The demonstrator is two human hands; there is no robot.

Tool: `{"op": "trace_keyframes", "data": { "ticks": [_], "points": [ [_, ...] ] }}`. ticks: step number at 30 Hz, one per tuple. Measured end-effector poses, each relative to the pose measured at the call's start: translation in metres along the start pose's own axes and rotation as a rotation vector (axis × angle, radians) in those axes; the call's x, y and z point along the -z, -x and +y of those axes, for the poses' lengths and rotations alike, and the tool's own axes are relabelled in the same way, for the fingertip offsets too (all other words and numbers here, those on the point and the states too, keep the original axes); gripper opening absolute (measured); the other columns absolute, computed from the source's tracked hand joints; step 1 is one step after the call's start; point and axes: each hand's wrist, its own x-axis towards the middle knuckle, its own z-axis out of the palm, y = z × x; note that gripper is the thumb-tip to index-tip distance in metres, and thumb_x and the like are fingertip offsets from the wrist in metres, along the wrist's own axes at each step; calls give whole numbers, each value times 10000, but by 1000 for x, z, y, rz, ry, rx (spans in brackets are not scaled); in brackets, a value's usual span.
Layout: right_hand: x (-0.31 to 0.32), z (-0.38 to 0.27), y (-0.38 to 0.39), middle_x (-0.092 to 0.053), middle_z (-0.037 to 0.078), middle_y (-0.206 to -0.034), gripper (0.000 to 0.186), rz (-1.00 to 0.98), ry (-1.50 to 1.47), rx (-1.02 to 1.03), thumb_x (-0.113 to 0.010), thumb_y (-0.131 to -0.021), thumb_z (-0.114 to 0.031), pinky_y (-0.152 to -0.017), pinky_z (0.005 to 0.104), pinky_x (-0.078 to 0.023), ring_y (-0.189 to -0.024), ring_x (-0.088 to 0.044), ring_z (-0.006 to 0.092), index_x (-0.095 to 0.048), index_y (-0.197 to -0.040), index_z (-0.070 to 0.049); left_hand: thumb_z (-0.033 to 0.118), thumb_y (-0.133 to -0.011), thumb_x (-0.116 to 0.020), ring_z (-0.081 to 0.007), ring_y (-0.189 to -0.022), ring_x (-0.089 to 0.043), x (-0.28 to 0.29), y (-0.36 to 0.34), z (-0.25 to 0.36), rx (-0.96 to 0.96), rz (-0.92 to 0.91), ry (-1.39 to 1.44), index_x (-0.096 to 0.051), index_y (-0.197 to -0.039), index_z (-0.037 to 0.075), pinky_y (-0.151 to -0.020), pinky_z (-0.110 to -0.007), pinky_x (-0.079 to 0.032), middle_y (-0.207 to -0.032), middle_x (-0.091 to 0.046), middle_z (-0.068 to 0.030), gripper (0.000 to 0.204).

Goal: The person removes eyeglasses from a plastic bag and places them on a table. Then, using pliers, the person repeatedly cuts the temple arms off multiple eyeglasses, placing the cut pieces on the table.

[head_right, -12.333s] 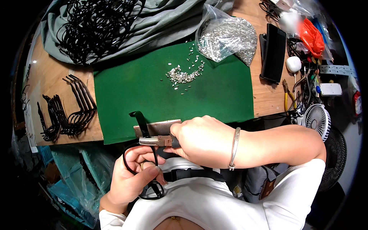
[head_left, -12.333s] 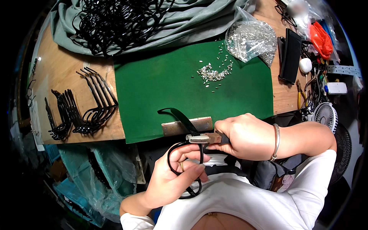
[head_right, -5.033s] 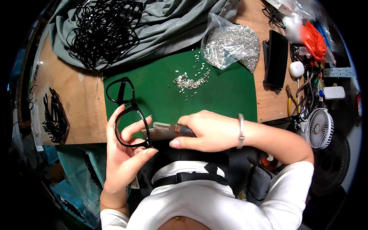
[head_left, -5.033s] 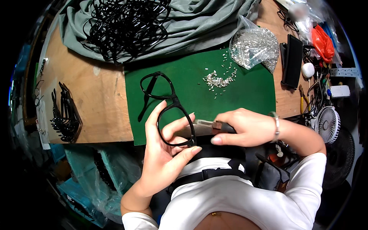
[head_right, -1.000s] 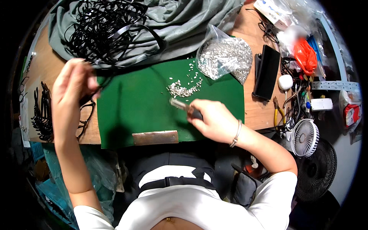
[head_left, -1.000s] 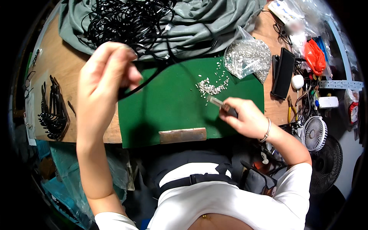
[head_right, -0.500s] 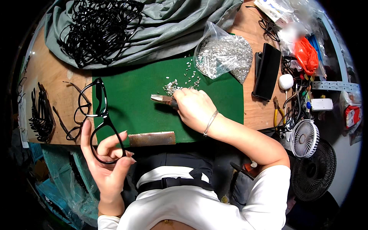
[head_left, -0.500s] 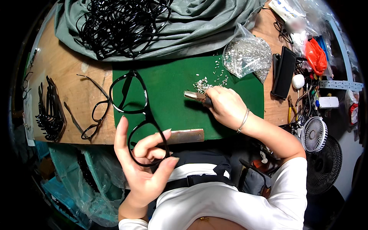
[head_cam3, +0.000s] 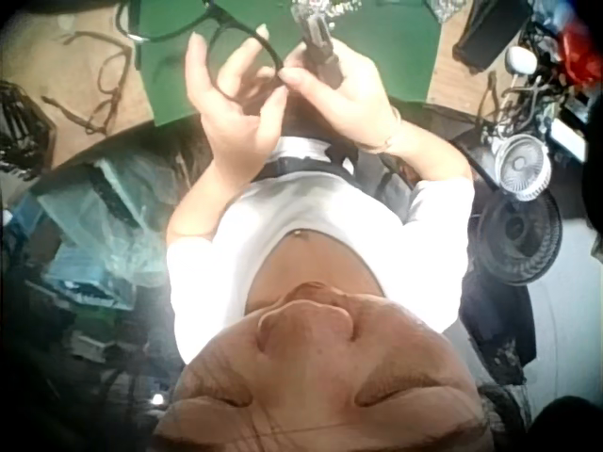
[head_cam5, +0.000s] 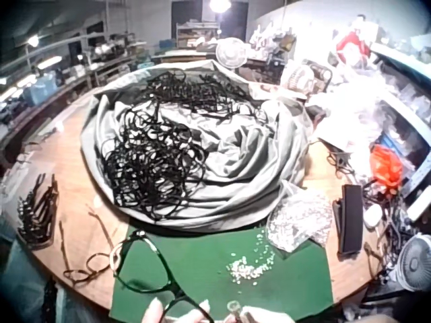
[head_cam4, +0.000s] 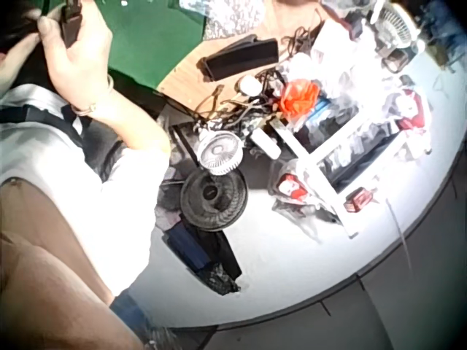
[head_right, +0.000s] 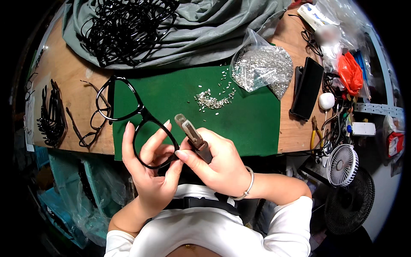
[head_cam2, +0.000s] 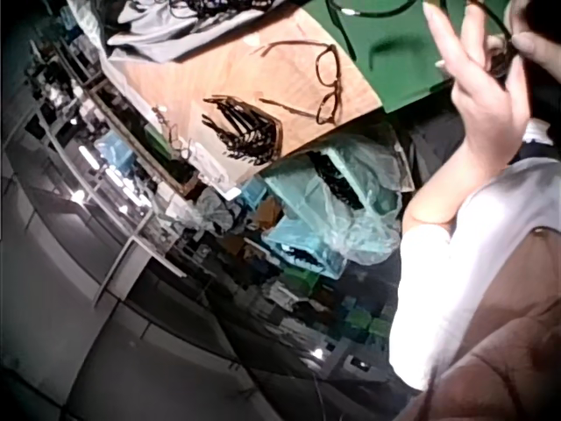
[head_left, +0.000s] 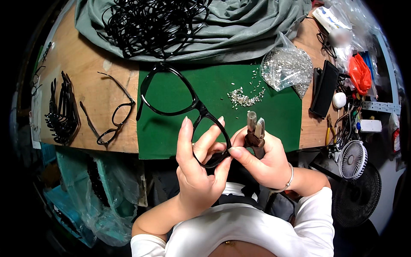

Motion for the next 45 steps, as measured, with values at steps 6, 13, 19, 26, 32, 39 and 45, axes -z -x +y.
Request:
{"op": "trace_keyframes", "data": {
  "ticks": [6,13,19,26,32,39,45],
  "points": [
    [4,-6,-8,-508,-17,-741,203,-101,-369,-390,-616,-798,-197,-598,183,-369,-669,-440,35,-512,-846,-30,-90,-705,-578,-133,-904,-528,2,1,-5,1,-32,34,-5,-1318,39,-812,-230,-442,-1197,-451,-175,850],
    [8,-13,-19,-532,-4,-761,194,-81,-280,-327,-603,-806,-183,-619,189,-387,-687,-467,46,-524,-872,-18,-109,-724,-542,-180,-1040,-495,4,-18,-5,78,-74,279,-19,-1321,69,-826,-277,-457,-1208,-443,-177,814],
    [44,9,-31,-545,26,-696,200,-70,294,-201,-604,-783,-169,-605,236,-413,-640,-504,89,-544,-871,0,-88,-700,-602,-183,-948,-530,12,-32,-21,1,79,162,-86,-1307,24,-742,-241,-485,-1142,-500,-161,805],
    [37,56,-34,-532,164,-765,167,5,929,94,-585,-658,-35,-651,399,-439,-728,-538,338,-499,-798,-4,-120,-704,-566,-168,-944,-516,22,-30,-13,78,74,272,-57,-1324,73,-757,-261,-503,-1184,-453,-197,826],
    [42,47,-37,-528,178,-750,137,-102,853,-85,-570,-687,-60,-630,412,-434,-713,-532,354,-492,-780,5,-79,-659,-631,-156,-764,-556,32,-6,2,185,146,338,10,-1323,48,-698,-268,-492,-1152,-478,-210,932],
    [34,52,-34,-528,159,-752,159,-76,1015,119,-593,-670,-65,-635,407,-429,-716,-535,338,-498,-780,1,-139,-642,-612,-136,-732,-569,13,-6,-2,108,16,264,-9,-1316,40,-705,-245,-481,-1130,-486,-214,922],
    [29,20,-28,-534,135,-754,151,-101,625,-35,-597,-704,-57,-619,345,-443,-687,-556,280,-514,-808,12,-129,-671,-601,-147,-802,-569,11,-5,-11,22,31,118,-33,-1301,3,-713,-221,-479,-1153,-474,-209,859]
  ]
}}
